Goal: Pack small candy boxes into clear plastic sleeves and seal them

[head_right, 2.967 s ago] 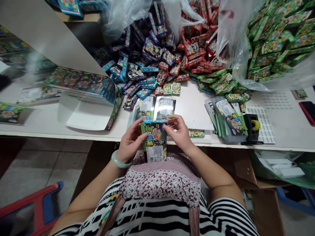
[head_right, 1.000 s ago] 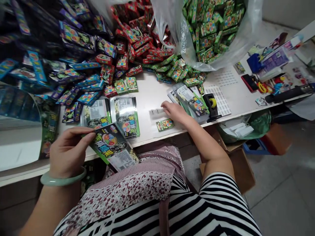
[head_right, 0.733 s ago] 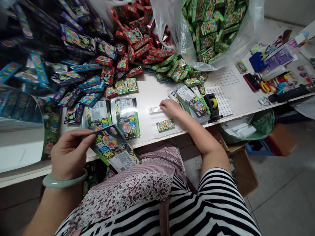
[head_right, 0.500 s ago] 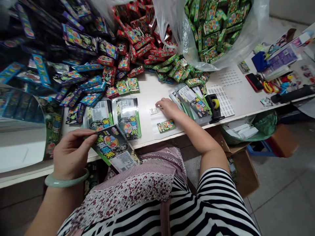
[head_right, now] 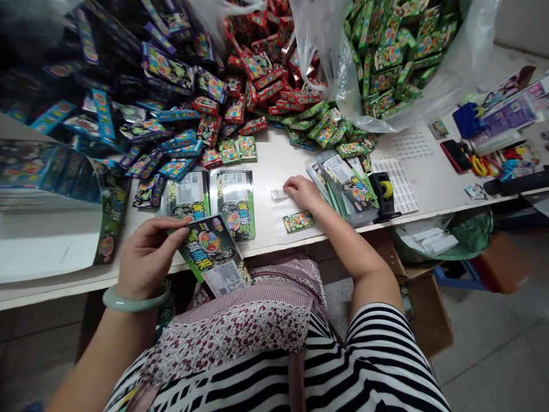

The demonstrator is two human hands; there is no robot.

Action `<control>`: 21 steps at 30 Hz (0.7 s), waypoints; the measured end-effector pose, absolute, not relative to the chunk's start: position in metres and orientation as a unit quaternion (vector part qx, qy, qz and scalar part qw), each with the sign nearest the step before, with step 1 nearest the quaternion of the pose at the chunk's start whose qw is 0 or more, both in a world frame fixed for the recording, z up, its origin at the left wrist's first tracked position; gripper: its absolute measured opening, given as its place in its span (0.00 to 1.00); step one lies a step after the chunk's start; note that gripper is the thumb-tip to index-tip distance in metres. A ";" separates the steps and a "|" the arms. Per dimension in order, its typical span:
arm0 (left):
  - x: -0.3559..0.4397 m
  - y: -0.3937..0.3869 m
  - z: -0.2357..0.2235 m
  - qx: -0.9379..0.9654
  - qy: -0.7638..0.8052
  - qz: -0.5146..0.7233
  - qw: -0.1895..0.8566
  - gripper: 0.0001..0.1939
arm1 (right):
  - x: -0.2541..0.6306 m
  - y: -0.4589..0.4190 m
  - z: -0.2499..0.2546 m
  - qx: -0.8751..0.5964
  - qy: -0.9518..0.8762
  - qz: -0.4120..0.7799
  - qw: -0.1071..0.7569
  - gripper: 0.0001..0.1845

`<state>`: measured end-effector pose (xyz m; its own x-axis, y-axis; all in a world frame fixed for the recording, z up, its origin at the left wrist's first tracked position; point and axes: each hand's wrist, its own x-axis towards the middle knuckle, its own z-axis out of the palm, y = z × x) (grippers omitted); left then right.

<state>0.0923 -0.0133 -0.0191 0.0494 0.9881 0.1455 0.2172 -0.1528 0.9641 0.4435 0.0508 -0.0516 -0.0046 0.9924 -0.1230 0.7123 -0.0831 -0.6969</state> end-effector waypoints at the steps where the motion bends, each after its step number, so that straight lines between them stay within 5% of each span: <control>1: 0.094 -0.013 -0.018 0.601 0.501 0.470 0.409 0.08 | 0.447 0.052 -0.051 -0.671 -0.600 0.350 0.258 0.04; 5: 0.103 -0.015 -0.012 0.616 0.489 0.467 0.404 0.09 | 0.452 0.051 -0.032 -0.665 -0.449 0.475 0.361 0.10; 8: 0.109 -0.016 -0.008 0.625 0.475 0.471 0.403 0.09 | 0.428 0.040 0.004 -0.585 -0.539 0.462 0.393 0.10; 13: 0.114 -0.018 -0.003 0.631 0.451 0.482 0.408 0.11 | 0.348 0.022 0.064 -0.366 -0.753 0.472 0.276 0.06; 21: 0.112 -0.023 0.002 0.615 0.436 0.489 0.439 0.14 | 0.298 0.045 0.071 -0.412 -0.797 0.428 0.112 0.09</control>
